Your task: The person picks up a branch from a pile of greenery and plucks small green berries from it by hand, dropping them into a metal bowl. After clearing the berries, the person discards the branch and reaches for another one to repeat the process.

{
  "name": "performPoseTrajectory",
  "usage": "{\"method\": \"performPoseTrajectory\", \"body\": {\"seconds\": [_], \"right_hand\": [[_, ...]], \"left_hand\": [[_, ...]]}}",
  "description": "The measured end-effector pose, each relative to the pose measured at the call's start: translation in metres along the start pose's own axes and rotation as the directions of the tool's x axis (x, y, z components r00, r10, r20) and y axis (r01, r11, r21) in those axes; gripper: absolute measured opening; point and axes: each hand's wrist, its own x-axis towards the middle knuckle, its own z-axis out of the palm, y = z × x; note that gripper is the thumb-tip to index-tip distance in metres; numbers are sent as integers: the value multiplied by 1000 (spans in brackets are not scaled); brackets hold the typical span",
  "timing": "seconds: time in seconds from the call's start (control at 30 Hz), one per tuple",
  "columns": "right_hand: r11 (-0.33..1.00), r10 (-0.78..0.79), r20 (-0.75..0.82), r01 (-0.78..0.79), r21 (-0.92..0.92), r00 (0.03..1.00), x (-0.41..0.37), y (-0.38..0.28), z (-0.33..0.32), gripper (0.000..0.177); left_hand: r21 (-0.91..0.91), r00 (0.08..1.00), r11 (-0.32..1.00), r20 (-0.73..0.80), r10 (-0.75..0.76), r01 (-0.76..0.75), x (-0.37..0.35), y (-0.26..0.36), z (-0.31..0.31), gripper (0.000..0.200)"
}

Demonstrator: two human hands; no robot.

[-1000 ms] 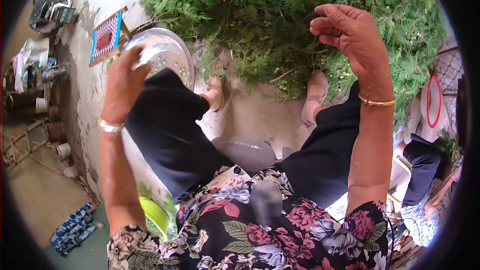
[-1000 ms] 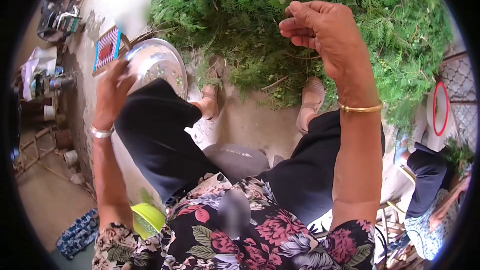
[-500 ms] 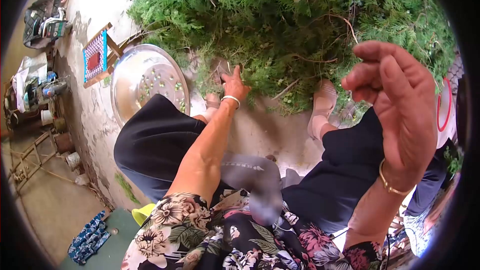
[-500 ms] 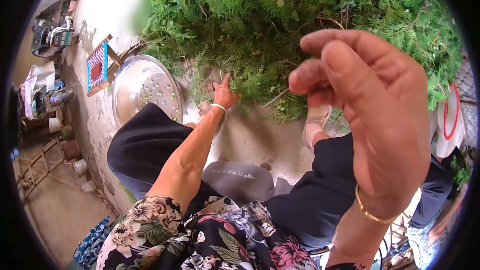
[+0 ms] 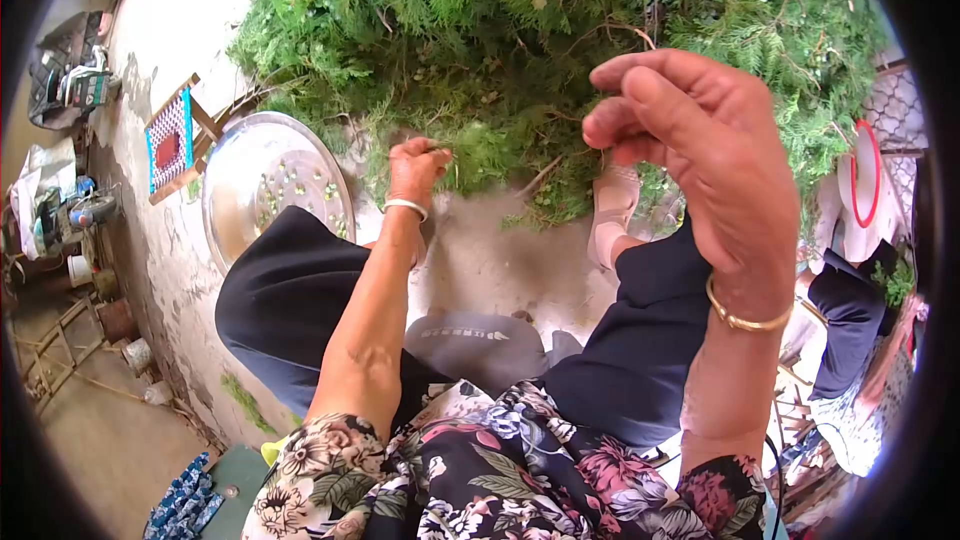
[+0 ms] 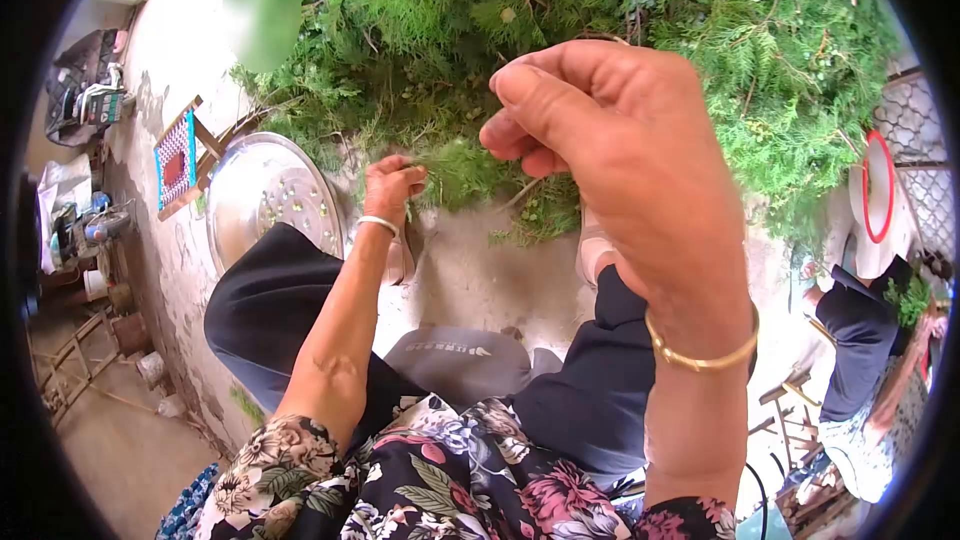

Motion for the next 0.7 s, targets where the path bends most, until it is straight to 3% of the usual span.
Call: {"method": "performPoseTrajectory", "body": {"seconds": [0.07,0.17,0.27,0.3,0.37,0.4,0.47,0.5,0.57,0.6,0.67,0.7], "right_hand": [[1000,-4,-111,7,30,994,3,3,7,22],[995,33,-59,-38,-94,998,9,14,8,31],[952,221,90,-195,-235,971,17,23,22,39],[957,191,86,-166,-239,978,15,22,31,39],[934,347,145,-355,37,927,10,20,48,47],[942,327,138,-334,31,935,11,21,50,47],[876,121,110,-159,456,987,14,24,50,50],[882,111,108,-148,448,988,17,22,48,50],[670,160,31,-132,731,987,23,17,42,26],[721,143,-26,-86,687,989,22,12,38,18],[735,109,-29,-61,676,994,28,18,28,16],[742,79,-29,-39,669,996,32,20,24,14]], "left_hand": [[-269,998,963,65,21,-3,-19,48,-13,6],[-410,983,904,76,169,-123,-50,108,-27,10],[-419,948,863,16,317,-282,-92,162,-28,11],[-424,938,851,13,347,-309,-107,175,-26,11],[-342,896,837,-31,444,-427,-140,192,-16,12],[-320,882,835,-5,472,-448,-155,196,-11,13],[-310,840,807,43,541,-503,-174,190,2,19],[-245,805,791,58,590,-561,-178,183,6,26],[-8,717,730,184,673,-683,-182,177,6,43],[-12,713,727,178,678,-687,-187,178,4,43],[39,742,785,357,568,-619,-200,186,0,58],[36,740,782,354,572,-622,-206,192,-7,58]]}}
